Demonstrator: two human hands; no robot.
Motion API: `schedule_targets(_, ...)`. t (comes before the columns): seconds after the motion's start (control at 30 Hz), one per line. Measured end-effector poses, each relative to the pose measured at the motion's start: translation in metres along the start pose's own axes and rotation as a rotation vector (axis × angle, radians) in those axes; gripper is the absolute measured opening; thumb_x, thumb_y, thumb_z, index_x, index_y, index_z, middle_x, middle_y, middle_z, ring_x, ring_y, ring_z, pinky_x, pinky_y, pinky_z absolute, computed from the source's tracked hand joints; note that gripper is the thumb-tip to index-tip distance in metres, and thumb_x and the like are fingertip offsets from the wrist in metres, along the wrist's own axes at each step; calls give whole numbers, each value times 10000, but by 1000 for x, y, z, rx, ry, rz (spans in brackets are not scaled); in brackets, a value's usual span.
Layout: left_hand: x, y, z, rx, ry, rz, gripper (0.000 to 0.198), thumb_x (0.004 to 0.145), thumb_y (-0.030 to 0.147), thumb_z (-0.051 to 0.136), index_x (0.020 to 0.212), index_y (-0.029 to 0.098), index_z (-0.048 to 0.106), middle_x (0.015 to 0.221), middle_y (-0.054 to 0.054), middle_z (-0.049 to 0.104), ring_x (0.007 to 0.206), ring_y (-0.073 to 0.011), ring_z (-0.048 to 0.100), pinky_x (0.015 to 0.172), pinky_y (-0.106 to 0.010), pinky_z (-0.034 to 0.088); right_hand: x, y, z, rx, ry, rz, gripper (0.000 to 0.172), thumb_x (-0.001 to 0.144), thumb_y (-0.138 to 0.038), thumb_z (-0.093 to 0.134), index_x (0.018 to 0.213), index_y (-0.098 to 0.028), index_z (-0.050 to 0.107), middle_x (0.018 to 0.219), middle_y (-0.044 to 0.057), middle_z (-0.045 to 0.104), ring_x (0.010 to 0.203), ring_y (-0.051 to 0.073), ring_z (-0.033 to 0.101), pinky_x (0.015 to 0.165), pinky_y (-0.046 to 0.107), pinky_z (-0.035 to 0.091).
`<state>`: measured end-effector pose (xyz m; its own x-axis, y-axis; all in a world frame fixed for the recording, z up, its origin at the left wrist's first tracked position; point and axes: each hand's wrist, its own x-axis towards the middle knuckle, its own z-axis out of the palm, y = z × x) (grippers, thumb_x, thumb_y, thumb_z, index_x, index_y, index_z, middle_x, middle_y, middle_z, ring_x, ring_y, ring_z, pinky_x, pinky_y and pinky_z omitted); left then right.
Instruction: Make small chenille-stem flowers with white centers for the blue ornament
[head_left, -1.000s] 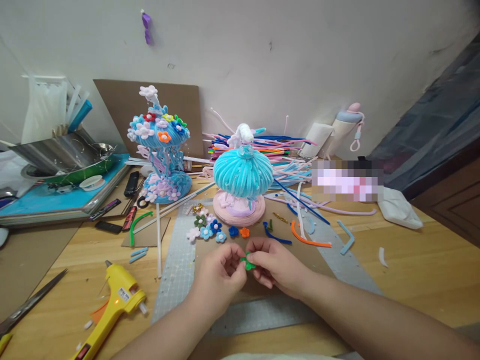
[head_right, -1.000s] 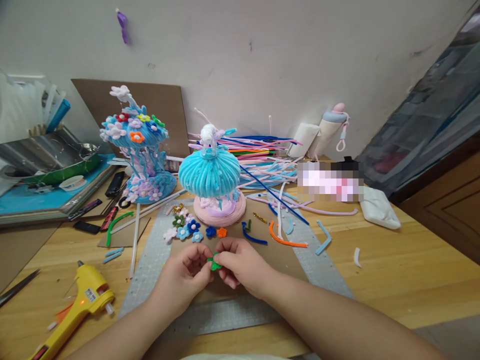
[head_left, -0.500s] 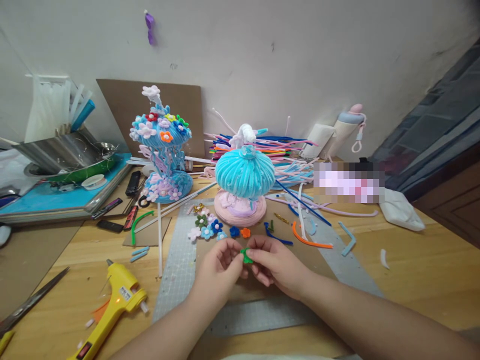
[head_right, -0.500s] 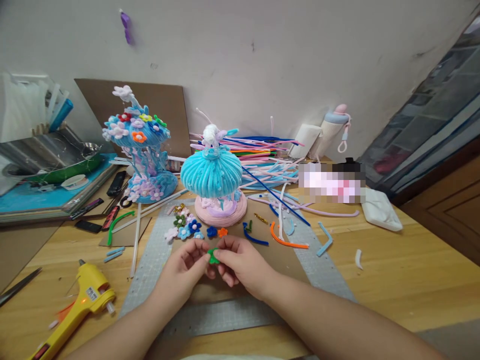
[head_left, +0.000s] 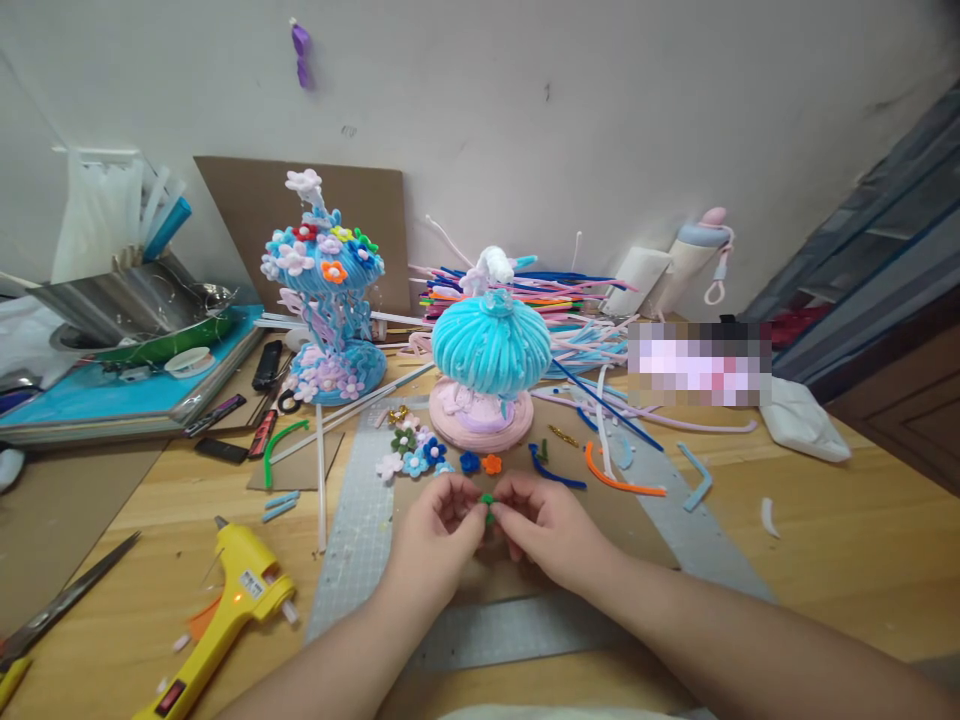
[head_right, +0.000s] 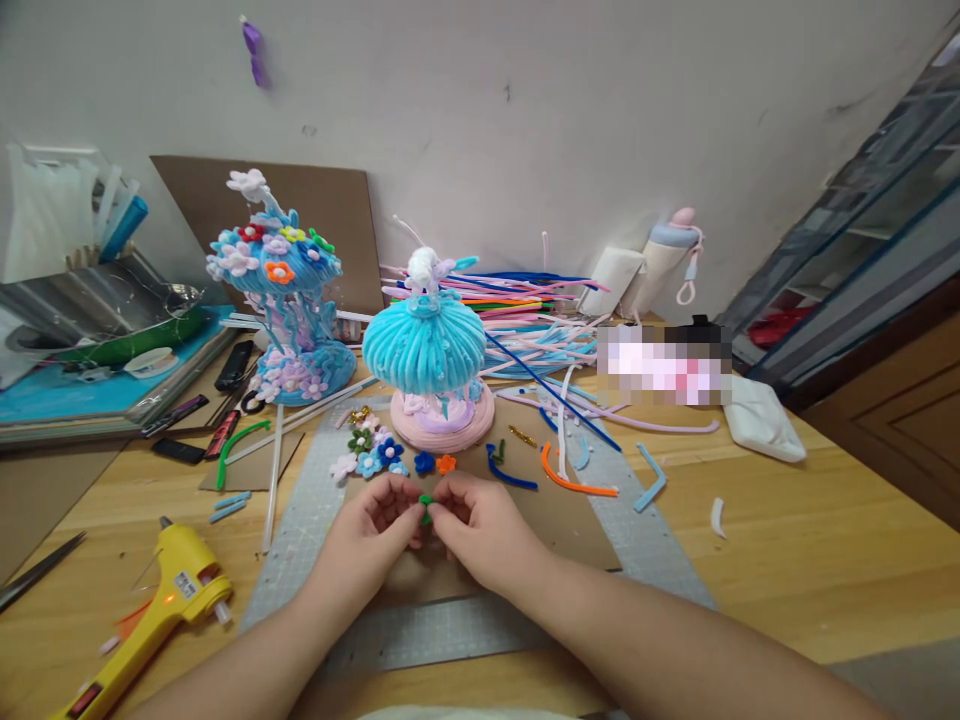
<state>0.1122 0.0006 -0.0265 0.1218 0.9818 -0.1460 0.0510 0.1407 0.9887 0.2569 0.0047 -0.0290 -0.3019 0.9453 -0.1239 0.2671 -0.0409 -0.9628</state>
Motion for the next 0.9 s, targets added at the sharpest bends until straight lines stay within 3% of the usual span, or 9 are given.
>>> schedule_targets(0.2, -1, -12, -2, 313, -13, 21, 78, 723, 232, 530, 695, 164, 554, 566, 13, 568, 541, -138, 550, 518, -232, 399, -2, 3, -2, -232, 10, -89, 112, 760, -163, 467, 652, -183, 487, 545, -47, 448, 490, 89, 417, 451, 193, 290)
schedule_targets(0.33, -3, -8, -4, 428, -38, 23, 104, 718, 219, 509, 719, 163, 596, 589, -1, 596, 567, -154, 557, 521, -235, 373, -4, 0, -3, -377, 3, -120, 122, 752, -163, 467, 631, -179, 479, 543, -40, 448, 513, 96, 400, 475, 204, 265)
schedule_targets(0.57, -9, -5, -2, 637, -42, 18, 126, 682, 175, 484, 595, 173, 575, 562, -2, 586, 551, -150, 516, 498, -229, 302, -10, 2, 4, -634, -16, -131, 137, 730, -116, 456, 607, -171, 436, 580, -10, 494, 547, 110, 417, 512, 234, 229)
schedule_targets(0.73, -8, -8, -1, 559, -17, 42, 122, 694, 168, 485, 596, 176, 556, 548, 8, 551, 526, -137, 501, 469, -216, 297, -6, 3, 4, -573, 15, -135, 134, 729, -117, 468, 611, -178, 450, 568, -17, 485, 539, 113, 419, 503, 232, 238)
schedule_targets(0.8, -5, -6, -4, 454, 9, 43, 83, 721, 205, 501, 707, 176, 576, 595, 13, 558, 514, -129, 506, 456, -210, 319, 1, 2, 1, -447, 27, -84, 128, 758, -155, 479, 634, -185, 480, 552, -24, 488, 519, 113, 436, 488, 223, 260)
schedule_targets(0.9, 1, 0, -12, 326, 108, 77, 208, 756, 269, 514, 942, 180, 547, 723, 15, 568, 505, -107, 508, 462, -208, 364, 17, 0, -3, -322, 57, 11, 128, 787, -211, 501, 660, -197, 494, 494, -45, 486, 413, 97, 423, 434, 213, 257)
